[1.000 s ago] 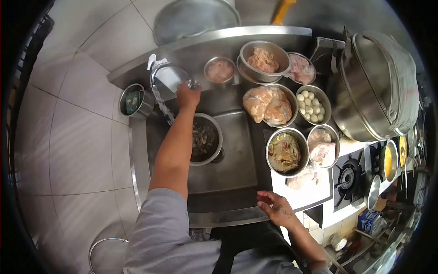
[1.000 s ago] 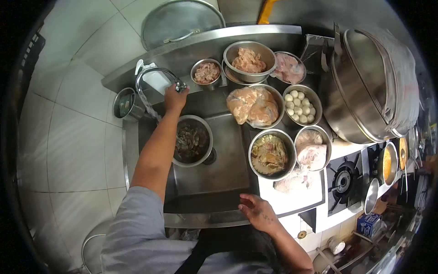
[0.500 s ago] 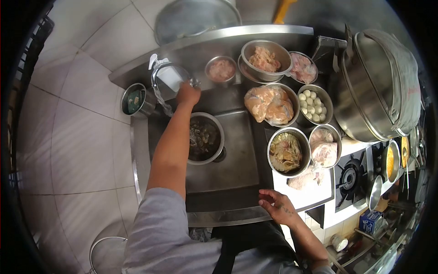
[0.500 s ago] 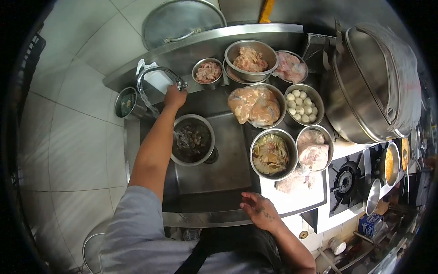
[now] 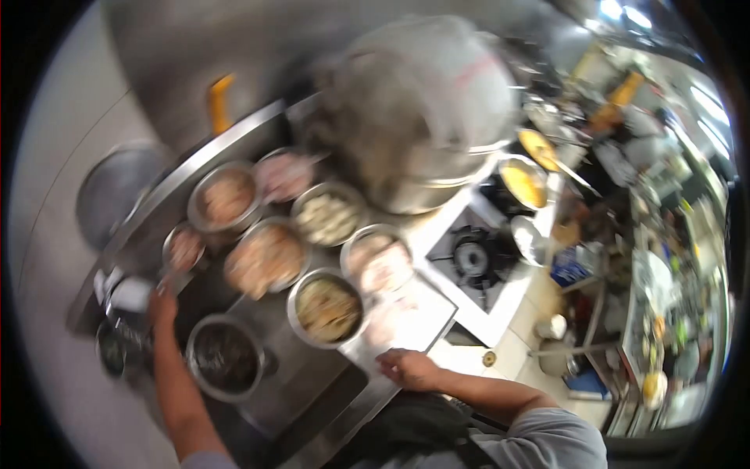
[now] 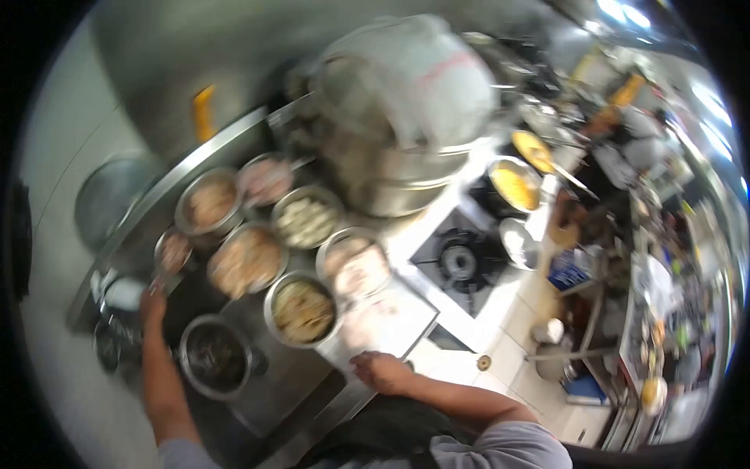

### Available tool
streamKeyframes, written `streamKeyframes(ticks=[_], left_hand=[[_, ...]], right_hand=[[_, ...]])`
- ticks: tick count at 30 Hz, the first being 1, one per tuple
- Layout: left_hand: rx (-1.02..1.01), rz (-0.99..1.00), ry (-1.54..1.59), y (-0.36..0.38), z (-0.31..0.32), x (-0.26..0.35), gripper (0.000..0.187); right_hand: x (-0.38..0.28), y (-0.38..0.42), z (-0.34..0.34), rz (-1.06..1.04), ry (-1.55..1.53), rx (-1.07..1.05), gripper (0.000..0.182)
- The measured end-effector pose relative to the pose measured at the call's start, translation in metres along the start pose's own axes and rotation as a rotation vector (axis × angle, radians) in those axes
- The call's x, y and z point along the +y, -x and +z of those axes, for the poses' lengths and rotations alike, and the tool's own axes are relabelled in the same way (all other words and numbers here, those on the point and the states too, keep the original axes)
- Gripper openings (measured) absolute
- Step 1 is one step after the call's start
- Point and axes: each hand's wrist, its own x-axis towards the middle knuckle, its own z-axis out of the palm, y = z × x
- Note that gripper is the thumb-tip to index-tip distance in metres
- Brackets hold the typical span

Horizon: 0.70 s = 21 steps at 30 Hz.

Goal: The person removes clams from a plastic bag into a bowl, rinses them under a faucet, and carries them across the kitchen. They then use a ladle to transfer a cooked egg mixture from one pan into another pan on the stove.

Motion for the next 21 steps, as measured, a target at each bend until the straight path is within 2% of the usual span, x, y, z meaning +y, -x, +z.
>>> streamKeyframes(ticks=[1, 2, 4, 6, 8, 10, 12, 15, 17, 19, 21], left_hand=[[-0.116, -0.336, 0.291, 0.032, -0.065, 0.050, 0.061], [0.036, -0.231, 0.297, 0.018, -0.036, 0.028, 0.072], [0.066, -0.314, 0.154, 0.004, -0.018, 0.015, 0.073], [-0.004, -0.160, 0.096, -0.018, 0.001, -0.009, 0.074], [-0.005, -0.295, 0.253, -0.002, -0.019, 0.013, 0.076], [0.032, -0.256, 0.269, 0.001, -0.025, 0.021, 0.079], [0.109, -0.188, 0.161, -0.019, 0.000, 0.001, 0.078], [0.120, -0.122, 0.141, -0.007, -0.029, 0.026, 0.074], [0.001, -0.164, 0.034, -0.012, -0.027, 0.022, 0.072], [0.004, -0.176, 0.013, -0.008, -0.034, 0.031, 0.069], [0.005, -0.192, -0.013, -0.017, -0.020, 0.023, 0.067]], right_hand=[[-0.005, 0.005, -0.016, 0.081, -0.039, 0.017, 0.021], [0.004, 0.012, -0.019, 0.101, -0.043, 0.052, 0.021], [0.023, 0.019, -0.010, 0.122, -0.093, 0.390, 0.019], [0.035, 0.021, -0.017, 0.111, 0.021, 0.531, 0.016], [0.063, 0.022, -0.011, 0.068, 0.098, 0.704, 0.013], [0.080, 0.021, -0.005, 0.151, 0.145, 0.596, 0.013], [0.085, 0.019, 0.001, 0.149, 0.104, 0.612, 0.020], [0.088, 0.017, 0.008, 0.236, 0.072, 0.539, 0.029], [0.087, 0.016, 0.012, 0.181, 0.090, 0.590, 0.028], [0.081, 0.012, 0.007, 0.089, 0.153, 0.644, 0.028], [0.079, 0.009, 0.005, 0.149, 0.218, 0.584, 0.029]])
